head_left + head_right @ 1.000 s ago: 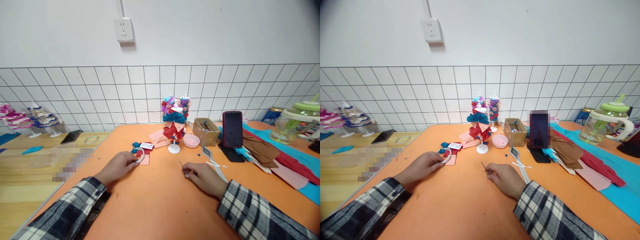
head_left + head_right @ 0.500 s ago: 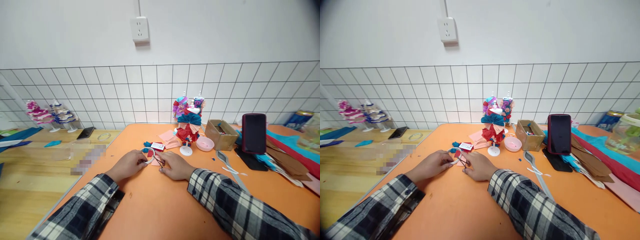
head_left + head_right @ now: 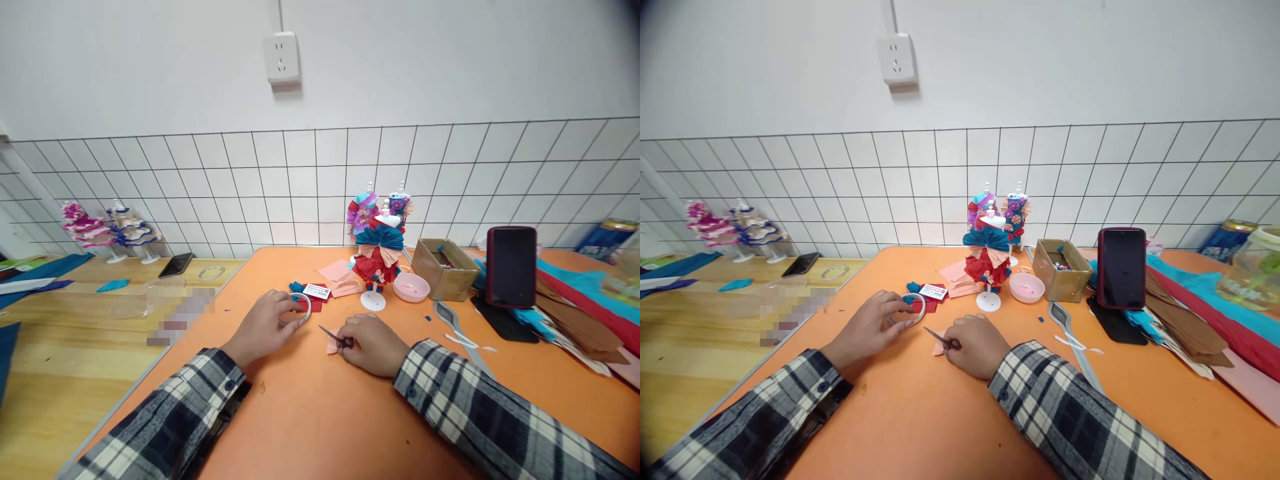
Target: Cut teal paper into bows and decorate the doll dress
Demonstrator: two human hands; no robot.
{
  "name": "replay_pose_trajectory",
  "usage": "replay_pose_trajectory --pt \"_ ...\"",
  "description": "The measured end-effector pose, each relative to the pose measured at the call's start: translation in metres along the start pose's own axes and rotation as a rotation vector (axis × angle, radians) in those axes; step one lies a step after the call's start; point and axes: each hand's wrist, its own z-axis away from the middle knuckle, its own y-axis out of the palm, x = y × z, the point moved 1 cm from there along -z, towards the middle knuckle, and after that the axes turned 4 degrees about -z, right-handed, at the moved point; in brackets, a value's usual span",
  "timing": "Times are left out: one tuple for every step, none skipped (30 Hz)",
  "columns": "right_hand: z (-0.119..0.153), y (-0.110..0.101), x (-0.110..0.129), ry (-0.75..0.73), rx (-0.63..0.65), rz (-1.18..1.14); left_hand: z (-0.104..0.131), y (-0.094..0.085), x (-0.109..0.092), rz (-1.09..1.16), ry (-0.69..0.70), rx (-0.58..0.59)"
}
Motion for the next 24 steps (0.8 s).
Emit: replay_pose_trajectory --pt "0.002 -0.001 0.001 0.010 -0.063 -0.052 0.001 0.000 -0.005 0.092 -0.046 0.009" --pt "0.006 -0.003 0.002 0.024 -0.147 -0.092 0.003 0.002 -0.010 0.217 -0.095 0.051" --pt "0.011 -0.006 0.004 0.037 -0.240 -0.107 0.005 0.006 -0.017 0.372 -0.135 0.129" --pt "0.018 -0.008 0.006 0.037 -0.325 -0.092 0.007 0.011 -0.025 0.556 -0.156 0.237" --pt "0.025 -0.011 0.009 0.023 -0.389 -0.052 0.009 0.018 -0.035 0.759 -0.172 0.348" --pt "0.032 -0.012 0.011 -0.005 -0.419 -0.003 0.010 0.026 -0.046 0.958 -0.184 0.431" --pt "0.039 -0.013 0.014 -0.037 -0.421 0.042 0.010 0.033 -0.057 1.115 -0.192 0.464" --pt "0.045 -0.014 0.016 -0.065 -0.404 0.073 0.010 0.041 -0.067 1.221 -0.191 0.460" --pt "0.050 -0.015 0.017 -0.082 -0.380 0.086 0.008 0.049 -0.076 1.277 -0.198 0.428" --pt "0.054 -0.016 0.018 -0.083 -0.359 0.077 0.006 0.056 -0.083 1.320 -0.219 0.386" --pt "0.056 -0.018 0.018 -0.060 -0.347 0.047 0.003 0.062 -0.088 1.341 -0.249 0.320" --pt "0.058 -0.019 0.017 -0.016 -0.340 -0.006 0.000 0.066 -0.090 1.312 -0.276 0.262" --pt "0.059 -0.020 0.015 0.049 -0.337 -0.086 -0.002 0.069 -0.090 1.240 -0.296 0.205" --pt "0.060 -0.021 0.012 0.130 -0.336 -0.198 -0.003 0.070 -0.089 1.134 -0.312 0.149" --pt "0.060 -0.021 0.009 0.220 -0.328 -0.343 -0.003 0.069 -0.087 1.004 -0.307 0.107" --pt "0.060 -0.021 0.007 0.308 -0.304 -0.513 -0.003 0.068 -0.085 0.857 -0.275 0.078" --pt "0.060 -0.019 0.005 0.386 -0.270 -0.693 -0.001 0.065 -0.084 0.705 -0.218 0.054" --pt "0.060 -0.018 0.004 0.449 -0.234 -0.863 0.001 0.062 -0.084 0.555 -0.132 0.036" --pt "0.060 -0.016 0.004 0.493 -0.203 -1.005 0.003 0.058 -0.084 0.410 -0.029 0.021" --pt "0.060 -0.014 0.005 0.524 -0.180 -1.110 0.005 0.055 -0.086 0.282 0.062 -0.009" --pt "0.059 -0.013 0.007 0.551 -0.168 -1.179 0.006 0.052 -0.087 0.177 0.136 -0.033" --pt "0.059 -0.011 0.009 0.579 -0.168 -1.219 0.007 0.049 -0.089 0.097 0.180 -0.058" --pt "0.059 -0.010 0.011 0.612 -0.170 -1.241 0.008 0.047 -0.091 0.039 0.208 -0.083" --pt "0.059 -0.008 0.014 0.647 -0.171 -1.257 0.009 0.046 -0.093 -0.002 0.230 -0.107"
